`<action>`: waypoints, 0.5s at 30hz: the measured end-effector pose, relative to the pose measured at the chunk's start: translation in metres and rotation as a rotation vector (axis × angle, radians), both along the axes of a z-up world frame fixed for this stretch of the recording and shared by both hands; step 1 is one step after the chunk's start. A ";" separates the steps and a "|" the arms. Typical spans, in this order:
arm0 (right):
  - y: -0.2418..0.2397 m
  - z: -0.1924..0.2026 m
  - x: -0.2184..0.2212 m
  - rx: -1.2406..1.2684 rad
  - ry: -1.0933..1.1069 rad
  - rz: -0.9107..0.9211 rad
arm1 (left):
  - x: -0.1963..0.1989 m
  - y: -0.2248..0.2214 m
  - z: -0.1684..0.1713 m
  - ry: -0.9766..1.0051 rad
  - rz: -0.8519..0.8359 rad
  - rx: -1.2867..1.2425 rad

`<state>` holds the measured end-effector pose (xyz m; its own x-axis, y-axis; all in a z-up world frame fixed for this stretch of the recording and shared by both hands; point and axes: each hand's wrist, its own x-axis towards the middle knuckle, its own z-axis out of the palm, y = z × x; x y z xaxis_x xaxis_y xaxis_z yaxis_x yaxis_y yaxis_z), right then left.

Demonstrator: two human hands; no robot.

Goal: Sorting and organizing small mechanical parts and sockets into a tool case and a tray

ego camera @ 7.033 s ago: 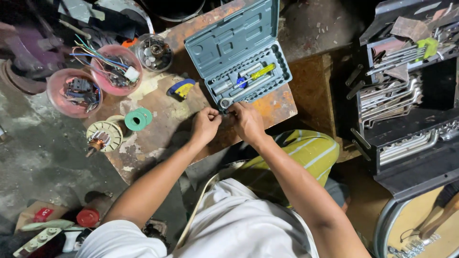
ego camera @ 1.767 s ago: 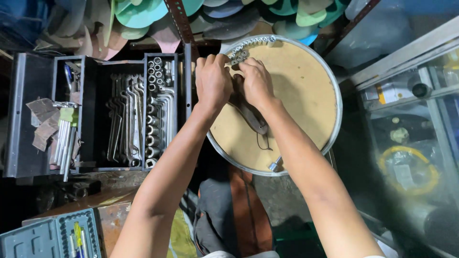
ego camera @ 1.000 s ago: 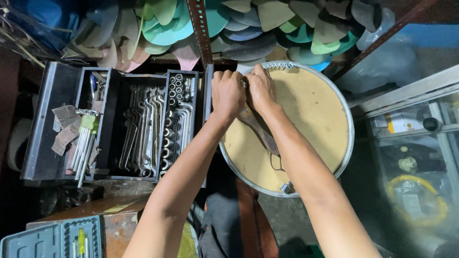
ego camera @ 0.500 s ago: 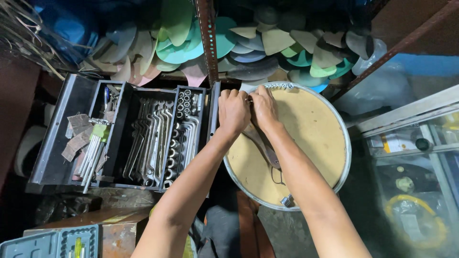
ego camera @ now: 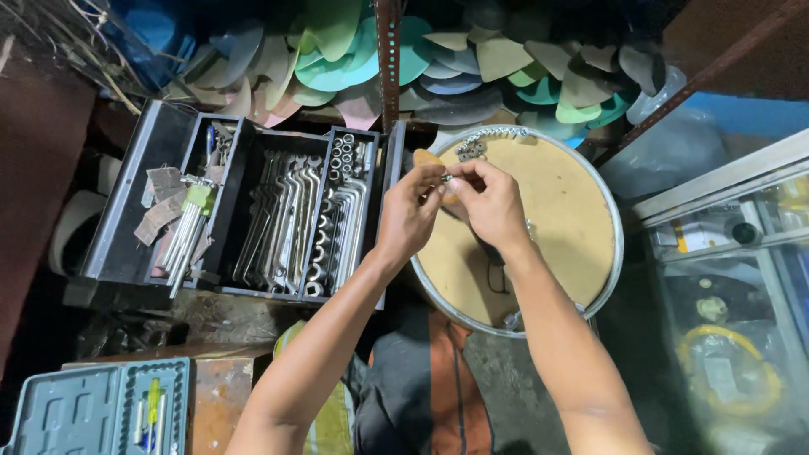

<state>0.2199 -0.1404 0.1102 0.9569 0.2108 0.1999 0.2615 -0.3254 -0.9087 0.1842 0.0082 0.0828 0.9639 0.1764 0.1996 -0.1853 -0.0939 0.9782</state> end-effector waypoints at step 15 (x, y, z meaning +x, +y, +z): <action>0.042 0.009 -0.179 0.341 0.199 0.222 | -0.195 0.053 0.016 0.040 0.067 -0.299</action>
